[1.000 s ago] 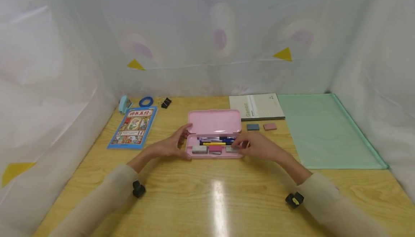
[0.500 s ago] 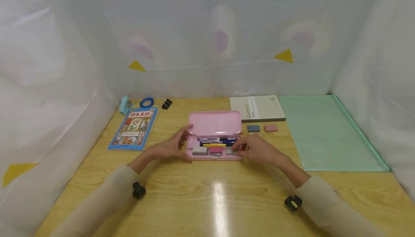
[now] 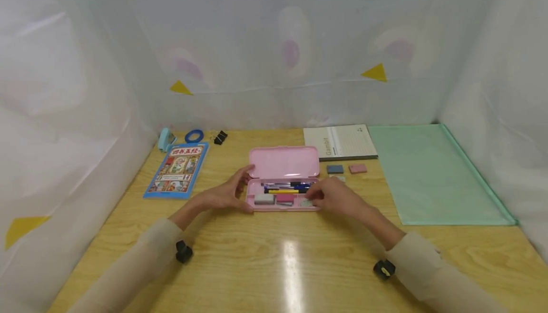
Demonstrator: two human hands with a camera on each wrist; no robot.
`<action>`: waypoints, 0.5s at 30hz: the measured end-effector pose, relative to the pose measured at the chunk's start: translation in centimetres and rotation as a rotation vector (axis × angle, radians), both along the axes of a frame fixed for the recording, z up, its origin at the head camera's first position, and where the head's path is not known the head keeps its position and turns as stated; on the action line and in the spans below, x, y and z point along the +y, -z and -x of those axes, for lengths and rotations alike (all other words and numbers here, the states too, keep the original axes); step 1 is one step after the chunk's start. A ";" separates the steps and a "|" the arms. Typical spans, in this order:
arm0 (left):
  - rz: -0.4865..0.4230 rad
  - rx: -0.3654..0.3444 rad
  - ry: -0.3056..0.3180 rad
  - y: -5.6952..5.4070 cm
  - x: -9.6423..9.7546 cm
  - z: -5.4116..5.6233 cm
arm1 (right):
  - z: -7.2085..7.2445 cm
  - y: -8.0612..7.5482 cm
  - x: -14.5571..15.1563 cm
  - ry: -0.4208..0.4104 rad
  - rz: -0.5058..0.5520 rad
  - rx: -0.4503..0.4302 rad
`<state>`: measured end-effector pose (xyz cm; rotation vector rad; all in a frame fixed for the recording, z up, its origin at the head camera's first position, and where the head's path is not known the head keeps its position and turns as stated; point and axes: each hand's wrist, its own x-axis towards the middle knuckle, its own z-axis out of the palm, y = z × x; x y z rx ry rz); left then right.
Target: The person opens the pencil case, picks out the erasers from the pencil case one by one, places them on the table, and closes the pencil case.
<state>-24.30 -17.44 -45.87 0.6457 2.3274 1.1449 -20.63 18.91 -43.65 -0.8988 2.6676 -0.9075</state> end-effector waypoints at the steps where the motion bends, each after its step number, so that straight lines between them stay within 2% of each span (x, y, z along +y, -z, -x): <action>1: 0.001 0.003 0.002 0.0 -0.1 0.0 | 0.0 0.1 -0.2 0.005 -0.005 0.012; 6: 0.012 0.005 0.008 0.2 -0.2 0.1 | 0.0 0.3 -0.5 0.023 -0.042 0.036; 11: 0.010 0.006 -0.006 0.0 -0.2 0.0 | 0.2 0.1 -1.1 0.007 -0.085 0.067; 15: 0.002 0.006 0.000 0.1 -0.2 0.1 | 0.3 0.1 -1.3 0.011 -0.074 0.044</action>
